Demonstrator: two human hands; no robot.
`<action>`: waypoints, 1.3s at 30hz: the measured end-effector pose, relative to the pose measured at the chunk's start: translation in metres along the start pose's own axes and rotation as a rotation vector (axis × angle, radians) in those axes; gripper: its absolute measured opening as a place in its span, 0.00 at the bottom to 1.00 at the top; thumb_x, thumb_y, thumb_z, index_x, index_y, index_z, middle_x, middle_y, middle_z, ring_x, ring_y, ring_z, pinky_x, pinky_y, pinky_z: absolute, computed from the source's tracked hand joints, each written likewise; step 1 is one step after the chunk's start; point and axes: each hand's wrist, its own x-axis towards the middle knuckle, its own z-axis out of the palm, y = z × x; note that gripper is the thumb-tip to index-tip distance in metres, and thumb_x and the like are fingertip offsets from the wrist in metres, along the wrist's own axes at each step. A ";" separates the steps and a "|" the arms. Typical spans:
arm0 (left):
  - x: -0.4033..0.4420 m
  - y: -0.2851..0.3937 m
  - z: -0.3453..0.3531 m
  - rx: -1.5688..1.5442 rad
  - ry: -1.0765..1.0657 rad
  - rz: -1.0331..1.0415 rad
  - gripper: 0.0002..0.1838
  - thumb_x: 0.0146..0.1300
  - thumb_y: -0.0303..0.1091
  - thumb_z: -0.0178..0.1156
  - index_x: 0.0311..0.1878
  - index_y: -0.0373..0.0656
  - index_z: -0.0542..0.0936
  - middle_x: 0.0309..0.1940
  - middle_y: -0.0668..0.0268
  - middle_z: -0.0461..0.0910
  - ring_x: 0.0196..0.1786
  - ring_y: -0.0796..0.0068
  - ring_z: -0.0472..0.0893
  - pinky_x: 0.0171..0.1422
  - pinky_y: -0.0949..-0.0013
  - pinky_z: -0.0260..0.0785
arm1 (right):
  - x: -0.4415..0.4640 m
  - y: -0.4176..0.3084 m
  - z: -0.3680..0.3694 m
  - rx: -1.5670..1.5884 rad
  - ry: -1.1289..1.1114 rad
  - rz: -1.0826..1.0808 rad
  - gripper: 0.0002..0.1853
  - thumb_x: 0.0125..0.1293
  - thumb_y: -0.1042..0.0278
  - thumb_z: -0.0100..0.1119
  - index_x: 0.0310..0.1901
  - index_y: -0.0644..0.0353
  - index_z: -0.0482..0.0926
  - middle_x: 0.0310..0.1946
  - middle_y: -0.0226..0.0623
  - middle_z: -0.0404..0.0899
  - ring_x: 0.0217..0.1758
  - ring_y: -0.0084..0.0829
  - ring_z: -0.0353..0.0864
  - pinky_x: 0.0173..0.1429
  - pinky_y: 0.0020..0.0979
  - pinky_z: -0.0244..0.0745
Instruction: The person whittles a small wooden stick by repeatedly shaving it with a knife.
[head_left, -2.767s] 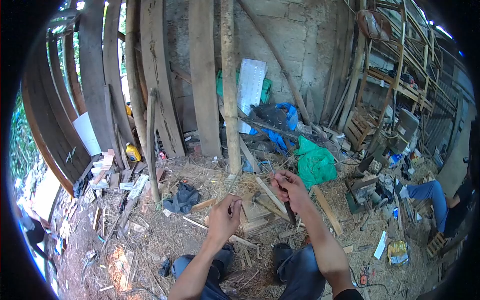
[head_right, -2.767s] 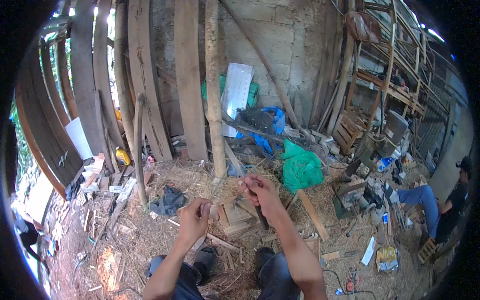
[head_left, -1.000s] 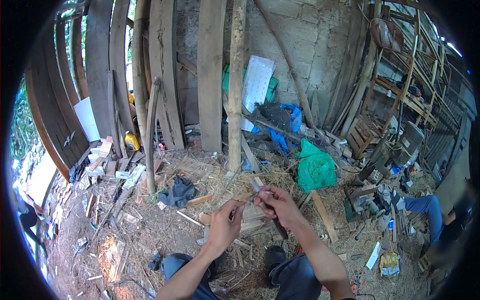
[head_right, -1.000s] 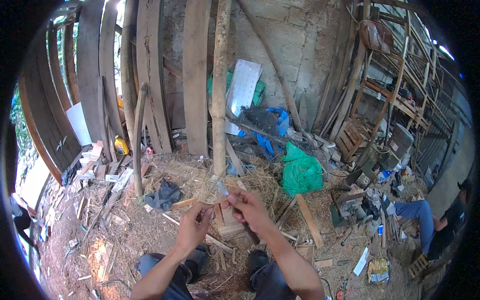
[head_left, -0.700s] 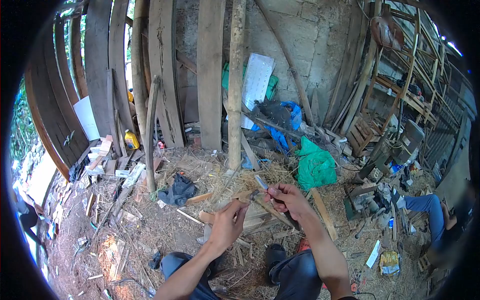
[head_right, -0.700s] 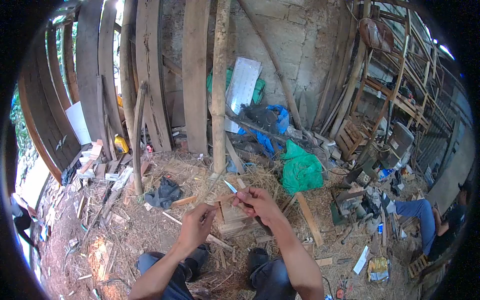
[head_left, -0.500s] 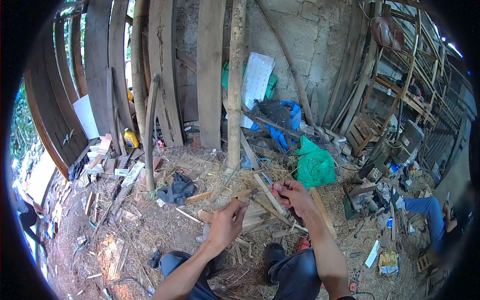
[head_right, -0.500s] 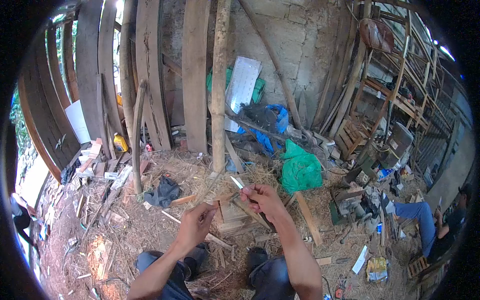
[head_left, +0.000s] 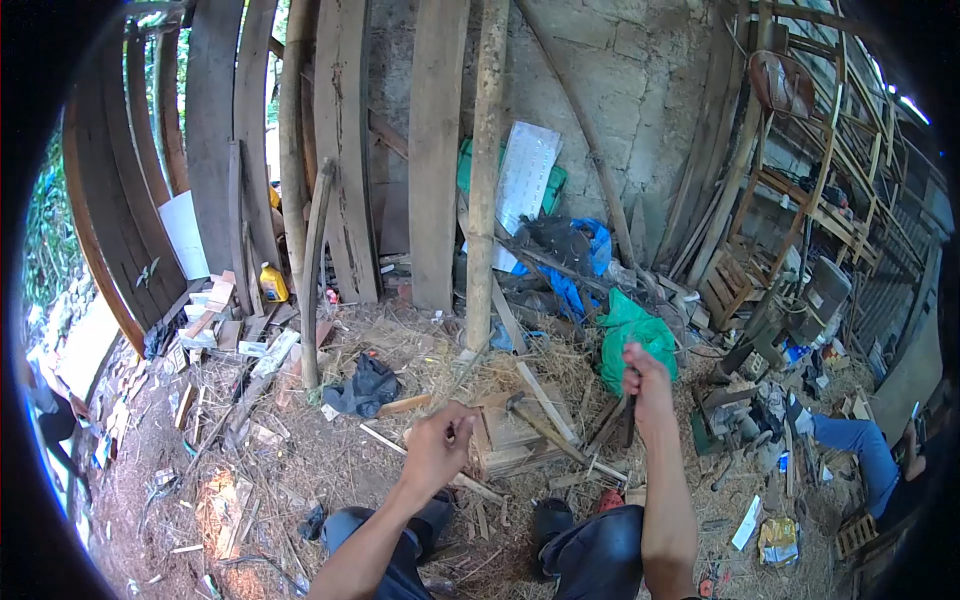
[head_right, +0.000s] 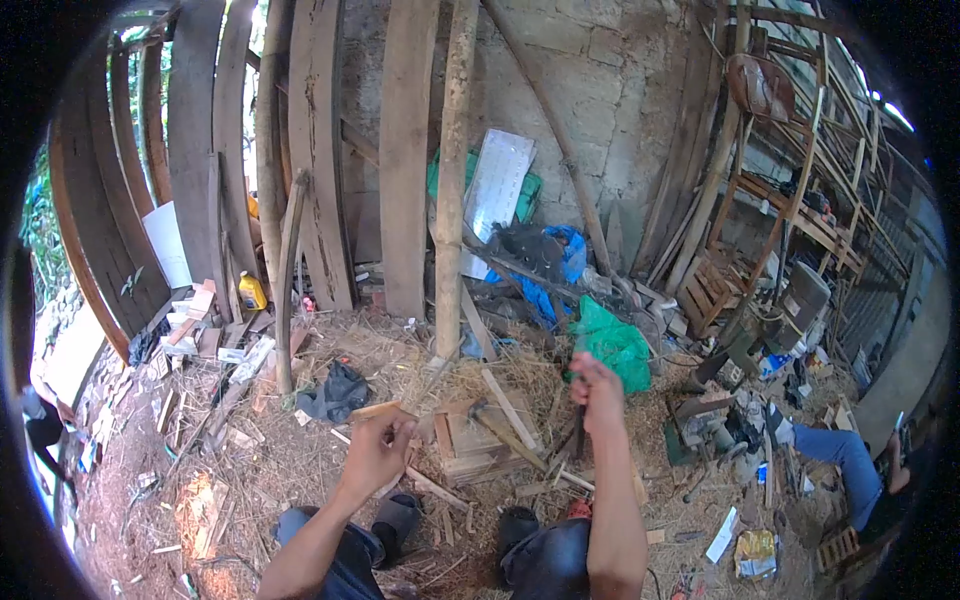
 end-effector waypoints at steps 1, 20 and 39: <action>0.003 -0.005 -0.002 -0.022 0.054 -0.021 0.03 0.62 0.25 0.58 0.38 0.37 0.78 0.20 0.57 0.77 0.21 0.73 0.74 0.28 0.70 0.65 | 0.006 0.002 -0.008 0.083 0.070 -0.115 0.13 0.67 0.63 0.58 0.44 0.65 0.77 0.27 0.28 0.75 0.18 0.15 0.61 0.19 0.19 0.51; 0.006 0.017 0.030 -0.050 -0.055 -0.121 0.06 0.64 0.31 0.60 0.38 0.39 0.80 0.19 0.63 0.73 0.23 0.79 0.69 0.29 0.71 0.62 | -0.037 0.019 0.070 -0.159 -0.351 0.241 0.08 0.69 0.68 0.55 0.39 0.65 0.77 0.26 0.29 0.77 0.17 0.14 0.60 0.19 0.18 0.51; 0.009 -0.009 0.020 -0.121 -0.040 -0.161 0.07 0.65 0.31 0.59 0.38 0.37 0.79 0.21 0.67 0.74 0.25 0.82 0.68 0.30 0.73 0.61 | -0.042 0.045 0.085 -0.156 -0.434 0.200 0.13 0.70 0.67 0.54 0.52 0.61 0.76 0.28 0.31 0.79 0.17 0.13 0.61 0.19 0.17 0.53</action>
